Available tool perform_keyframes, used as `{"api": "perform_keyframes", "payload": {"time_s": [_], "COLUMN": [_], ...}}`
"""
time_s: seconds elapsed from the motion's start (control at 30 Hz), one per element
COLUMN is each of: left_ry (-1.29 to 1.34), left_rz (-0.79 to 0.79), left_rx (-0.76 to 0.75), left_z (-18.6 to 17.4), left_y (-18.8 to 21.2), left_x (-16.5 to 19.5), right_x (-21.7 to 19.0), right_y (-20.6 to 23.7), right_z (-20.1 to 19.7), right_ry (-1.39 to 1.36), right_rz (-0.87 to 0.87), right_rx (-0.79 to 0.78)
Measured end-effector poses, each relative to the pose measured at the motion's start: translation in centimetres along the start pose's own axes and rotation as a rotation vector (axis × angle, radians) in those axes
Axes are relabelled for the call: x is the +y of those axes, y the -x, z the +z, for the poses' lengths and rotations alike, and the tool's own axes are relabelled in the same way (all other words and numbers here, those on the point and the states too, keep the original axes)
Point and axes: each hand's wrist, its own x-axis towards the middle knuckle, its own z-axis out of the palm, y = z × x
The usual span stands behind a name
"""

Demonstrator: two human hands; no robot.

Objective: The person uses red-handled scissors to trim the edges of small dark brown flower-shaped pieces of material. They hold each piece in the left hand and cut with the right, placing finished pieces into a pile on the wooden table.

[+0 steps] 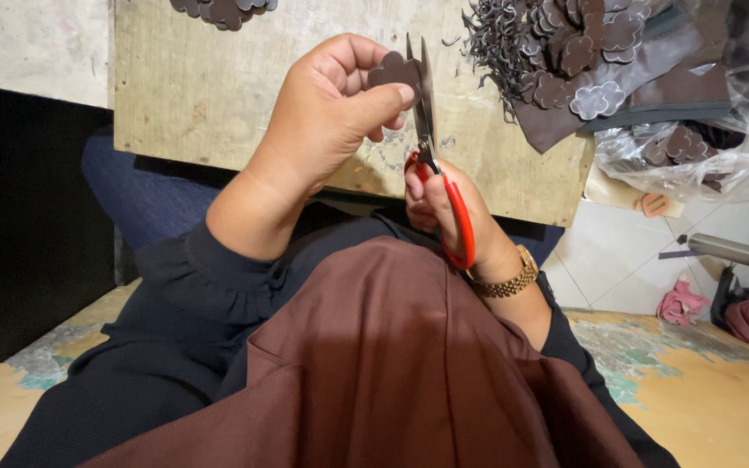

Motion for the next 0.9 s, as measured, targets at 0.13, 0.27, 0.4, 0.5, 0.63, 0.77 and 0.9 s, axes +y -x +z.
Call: {"api": "perform_keyframes", "payload": {"time_s": [0.13, 0.27, 0.4, 0.5, 0.63, 0.77, 0.9], "left_ry": [-0.015, -0.074, -0.148, -0.121, -0.093, -0.076, -0.052], "left_rz": [0.025, 0.037, 0.072, 0.068, 0.046, 0.058, 0.036], "left_rx": [0.019, -0.008, -0.018, -0.006, 0.019, 0.004, 0.005], "left_z": [-0.30, -0.47, -0.12, 0.07, 0.17, 0.04, -0.11], "left_y": [-0.12, 0.03, 0.28, 0.27, 0.23, 0.20, 0.19], "left_x": [-0.21, -0.13, -0.07, 0.02, 0.01, -0.05, -0.08], "right_x": [-0.08, -0.03, 0.07, 0.00, -0.03, -0.16, -0.03], "right_y": [0.20, -0.07, -0.50, -0.23, -0.20, -0.11, -0.16], "right_z": [-0.05, 0.09, 0.13, 0.21, 0.33, 0.26, 0.23], "right_ry": [0.015, 0.070, 0.066, 0.056, 0.036, 0.030, 0.013], "right_rz": [0.033, 0.012, -0.034, -0.020, -0.021, 0.006, 0.022], "right_rx": [0.002, -0.032, -0.068, -0.034, -0.022, -0.009, -0.005]}}
